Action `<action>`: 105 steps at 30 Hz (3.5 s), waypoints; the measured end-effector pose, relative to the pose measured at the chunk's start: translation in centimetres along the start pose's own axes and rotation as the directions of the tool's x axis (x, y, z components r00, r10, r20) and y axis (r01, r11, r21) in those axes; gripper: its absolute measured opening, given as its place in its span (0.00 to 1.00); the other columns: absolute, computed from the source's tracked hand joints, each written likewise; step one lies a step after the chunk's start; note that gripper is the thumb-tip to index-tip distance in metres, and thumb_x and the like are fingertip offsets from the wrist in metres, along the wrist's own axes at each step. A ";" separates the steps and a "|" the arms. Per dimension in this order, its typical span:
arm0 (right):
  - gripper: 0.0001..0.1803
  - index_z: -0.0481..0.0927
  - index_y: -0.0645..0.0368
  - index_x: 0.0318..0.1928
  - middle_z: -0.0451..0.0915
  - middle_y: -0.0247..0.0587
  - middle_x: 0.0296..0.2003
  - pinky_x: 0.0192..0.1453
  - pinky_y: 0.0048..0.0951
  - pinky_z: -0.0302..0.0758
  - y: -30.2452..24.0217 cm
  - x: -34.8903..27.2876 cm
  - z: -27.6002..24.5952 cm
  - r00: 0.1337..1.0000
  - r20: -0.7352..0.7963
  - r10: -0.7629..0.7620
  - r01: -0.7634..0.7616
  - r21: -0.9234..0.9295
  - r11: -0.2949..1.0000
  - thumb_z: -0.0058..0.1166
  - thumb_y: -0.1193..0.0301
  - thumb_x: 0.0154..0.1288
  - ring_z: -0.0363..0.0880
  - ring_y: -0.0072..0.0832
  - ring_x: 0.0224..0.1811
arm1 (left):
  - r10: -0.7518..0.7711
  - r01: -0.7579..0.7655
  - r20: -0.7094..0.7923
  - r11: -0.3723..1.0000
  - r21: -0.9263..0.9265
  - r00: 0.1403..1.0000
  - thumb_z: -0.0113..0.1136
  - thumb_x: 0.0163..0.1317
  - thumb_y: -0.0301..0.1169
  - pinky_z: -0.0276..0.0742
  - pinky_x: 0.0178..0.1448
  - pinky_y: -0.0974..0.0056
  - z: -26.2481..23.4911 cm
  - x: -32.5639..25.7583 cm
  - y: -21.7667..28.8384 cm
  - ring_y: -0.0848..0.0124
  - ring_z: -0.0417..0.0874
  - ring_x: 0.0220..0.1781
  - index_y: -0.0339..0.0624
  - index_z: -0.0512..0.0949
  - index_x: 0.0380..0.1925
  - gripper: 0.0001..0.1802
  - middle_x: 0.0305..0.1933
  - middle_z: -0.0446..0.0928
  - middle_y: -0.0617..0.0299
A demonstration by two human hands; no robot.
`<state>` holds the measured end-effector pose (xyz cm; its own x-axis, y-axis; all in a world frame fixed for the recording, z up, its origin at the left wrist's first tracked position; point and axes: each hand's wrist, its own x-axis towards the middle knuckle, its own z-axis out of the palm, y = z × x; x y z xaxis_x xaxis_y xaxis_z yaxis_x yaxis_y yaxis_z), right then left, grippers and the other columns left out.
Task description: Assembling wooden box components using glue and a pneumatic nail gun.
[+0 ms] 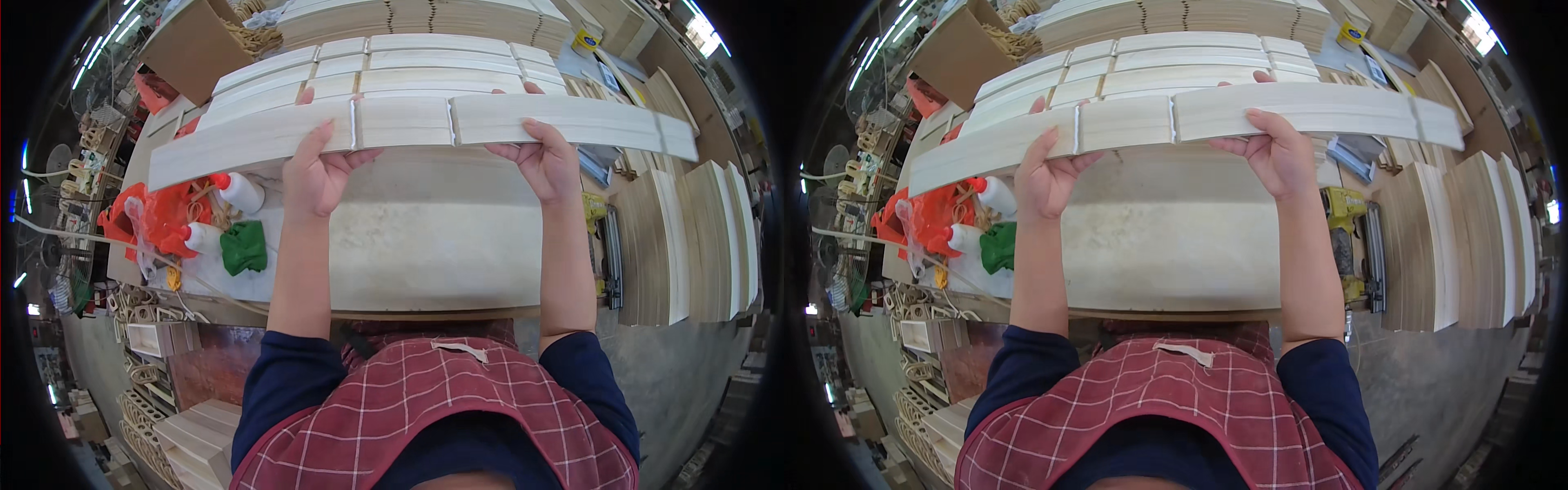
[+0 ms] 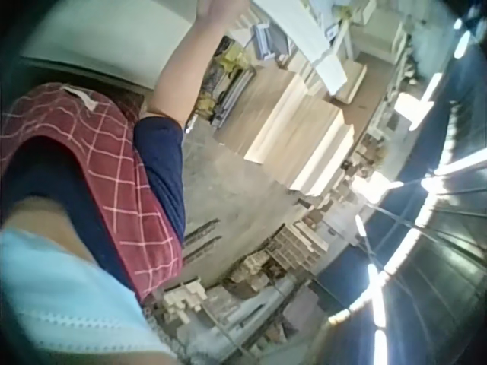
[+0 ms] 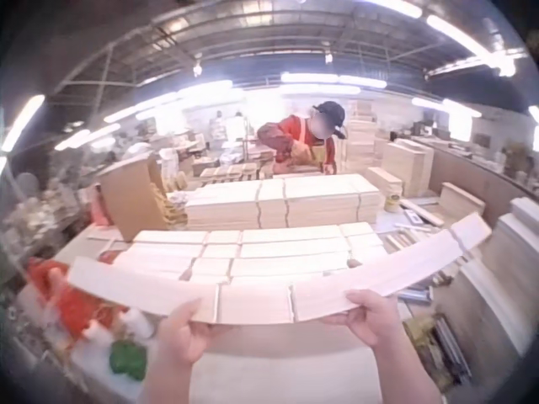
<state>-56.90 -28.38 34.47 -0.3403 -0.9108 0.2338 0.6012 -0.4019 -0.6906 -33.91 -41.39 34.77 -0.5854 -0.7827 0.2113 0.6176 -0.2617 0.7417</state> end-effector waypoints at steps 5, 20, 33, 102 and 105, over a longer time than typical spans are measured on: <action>0.30 0.52 0.60 0.58 0.66 0.56 0.50 0.42 0.40 0.78 0.5 -1.6 1.7 0.988 -0.156 0.000 -0.056 -0.353 0.934 0.39 0.80 0.52 0.71 0.43 0.48 | -0.010 0.013 -0.027 0.994 0.110 1.000 0.38 0.59 0.25 0.74 0.46 0.47 0.8 -1.5 -0.7 0.52 0.71 0.50 0.50 0.45 0.59 0.28 0.54 0.63 0.44; 0.28 0.61 0.59 0.56 0.69 0.41 0.44 0.37 0.27 0.75 2.9 -3.2 2.2 0.975 -0.220 0.018 -0.174 -0.717 0.675 0.48 0.73 0.52 0.71 0.26 0.43 | 0.107 0.007 -0.128 0.742 0.671 0.986 0.37 0.52 0.21 0.76 0.31 0.68 2.5 -3.2 -5.7 0.71 0.75 0.36 0.38 0.58 0.54 0.25 0.42 0.66 0.54; 0.25 0.53 0.66 0.55 0.65 0.54 0.51 0.56 0.36 0.65 -6.2 -5.3 0.3 0.803 -0.299 -0.516 0.503 -0.125 0.855 0.37 0.77 0.56 0.67 0.38 0.53 | 0.195 -0.030 -0.088 0.532 0.846 0.977 0.39 0.55 0.24 0.73 0.30 0.72 -2.5 -3.9 -3.1 0.72 0.71 0.44 0.39 0.60 0.54 0.24 0.49 0.66 0.56; 0.38 0.57 0.63 0.58 0.65 0.53 0.52 0.56 0.33 0.64 8.5 -13.4 -6.1 0.994 0.078 0.072 0.040 -0.903 0.429 0.59 0.68 0.46 0.64 0.43 0.55 | -0.447 -0.550 0.515 0.059 0.833 0.732 0.68 0.34 0.37 0.68 0.44 0.61 4.8 -5.0 -10.2 0.57 0.74 0.40 0.38 0.70 0.42 0.31 0.37 0.73 0.54; 0.39 0.58 0.62 0.58 0.65 0.53 0.52 0.56 0.33 0.64 8.5 -13.4 -6.1 0.996 0.067 0.057 0.036 -0.901 0.431 0.60 0.68 0.45 0.64 0.43 0.54 | -0.456 -0.548 0.513 0.066 0.834 0.727 0.67 0.34 0.37 0.68 0.43 0.61 5.0 -4.9 -10.2 0.57 0.74 0.39 0.38 0.70 0.41 0.31 0.36 0.73 0.55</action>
<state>-51.62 -18.97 21.33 -0.2561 -0.9365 0.2396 -0.4047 -0.1212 -0.9064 -39.94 -32.06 29.32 -0.9767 -0.1601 0.1427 -0.0768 0.8824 0.4642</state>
